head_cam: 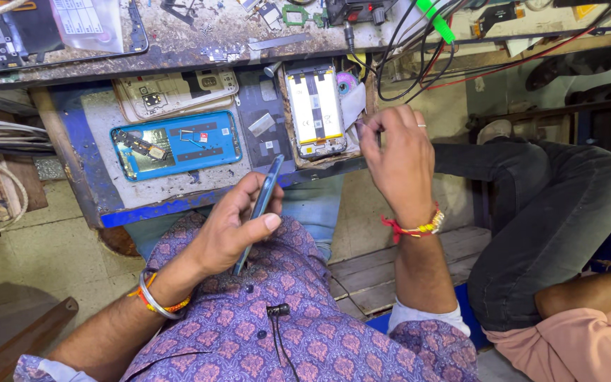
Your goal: The person replaces a phone screen by wiping the device with a cloth, applying adhesive or rubber bands to secure components, and connecting a charging cable to test the screen function.
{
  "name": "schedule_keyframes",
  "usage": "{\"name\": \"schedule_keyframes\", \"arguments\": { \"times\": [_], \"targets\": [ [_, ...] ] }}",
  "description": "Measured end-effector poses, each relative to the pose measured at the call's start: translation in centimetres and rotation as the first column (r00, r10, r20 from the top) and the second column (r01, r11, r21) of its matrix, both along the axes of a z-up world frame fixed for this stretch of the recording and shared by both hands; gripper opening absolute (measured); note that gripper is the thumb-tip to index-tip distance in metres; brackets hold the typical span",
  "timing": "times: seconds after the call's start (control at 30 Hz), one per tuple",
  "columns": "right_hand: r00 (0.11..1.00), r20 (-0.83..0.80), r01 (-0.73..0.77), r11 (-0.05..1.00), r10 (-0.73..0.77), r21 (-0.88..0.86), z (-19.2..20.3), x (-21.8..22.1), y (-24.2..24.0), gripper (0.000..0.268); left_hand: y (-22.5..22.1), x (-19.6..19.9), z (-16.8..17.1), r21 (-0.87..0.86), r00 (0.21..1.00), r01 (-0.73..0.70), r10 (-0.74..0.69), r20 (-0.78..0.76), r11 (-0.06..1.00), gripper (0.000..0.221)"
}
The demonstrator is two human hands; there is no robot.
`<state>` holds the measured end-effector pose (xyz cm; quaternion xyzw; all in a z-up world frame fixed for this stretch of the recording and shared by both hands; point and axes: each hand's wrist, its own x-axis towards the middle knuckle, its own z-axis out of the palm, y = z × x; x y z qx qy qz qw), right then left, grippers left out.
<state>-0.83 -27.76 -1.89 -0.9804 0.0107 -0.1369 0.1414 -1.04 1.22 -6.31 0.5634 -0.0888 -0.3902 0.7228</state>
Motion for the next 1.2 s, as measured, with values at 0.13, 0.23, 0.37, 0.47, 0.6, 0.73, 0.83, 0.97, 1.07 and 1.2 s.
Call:
{"name": "schedule_keyframes", "arguments": {
  "times": [0.13,0.23,0.37,0.47,0.6,0.73,0.83,0.97,1.07,1.2],
  "targets": [
    [0.974,-0.08,0.206,0.695,-0.21,0.689,-1.3,-1.0,-0.6,0.016,-0.2,0.7,2.5,0.194,0.966,0.025,-0.074,0.248,0.981,0.052],
    [0.988,0.026,0.061,0.53,-0.154,0.846,-1.4,-1.8,0.1,0.021,-1.0,1.5,4.6,0.266,0.847,-0.077,-0.078,0.526,0.961,0.069],
    [0.998,0.028,0.002,0.503,-0.051,0.864,-0.7,-3.6,3.2,0.028,-1.3,1.8,5.9,0.345,0.622,-0.186,-0.162,0.766,0.92,0.087],
    [0.999,0.028,-0.001,0.542,-0.041,0.84,-0.2,-4.3,5.1,0.03,-1.6,1.7,6.4,0.378,0.533,-0.237,-0.205,0.821,0.895,0.099],
    [0.999,0.05,-0.027,0.601,-0.022,0.799,0.5,-4.6,6.5,0.03,-1.4,1.7,7.0,0.413,0.482,-0.253,-0.256,0.838,0.875,0.116],
    [0.997,0.078,-0.044,0.698,-0.017,0.715,1.6,-4.8,7.5,0.028,-1.4,1.5,7.4,0.42,0.472,-0.27,-0.26,0.842,0.867,0.118],
    [0.962,0.253,-0.216,0.86,0.106,0.462,2.7,-4.8,7.7,0.026,-1.3,1.4,7.6,0.422,0.428,-0.275,-0.283,0.858,0.864,0.118],
    [0.88,0.387,-0.414,0.843,0.275,0.344,2.9,-5.8,7.5,0.028,-1.1,1.6,7.3,0.39,0.48,-0.272,-0.227,0.847,0.88,0.097],
    [0.856,0.382,-0.516,0.624,0.349,0.587,2.8,-8.8,6.5,0.023,-0.9,2.1,6.5,0.367,0.606,-0.271,-0.138,0.783,0.89,0.086],
    [0.974,0.166,-0.221,0.836,0.158,0.502,3.0,-13.0,3.5,0.036,0.6,3.2,4.8,0.038,0.901,-0.148,0.119,0.418,0.988,0.062]
  ]
}}
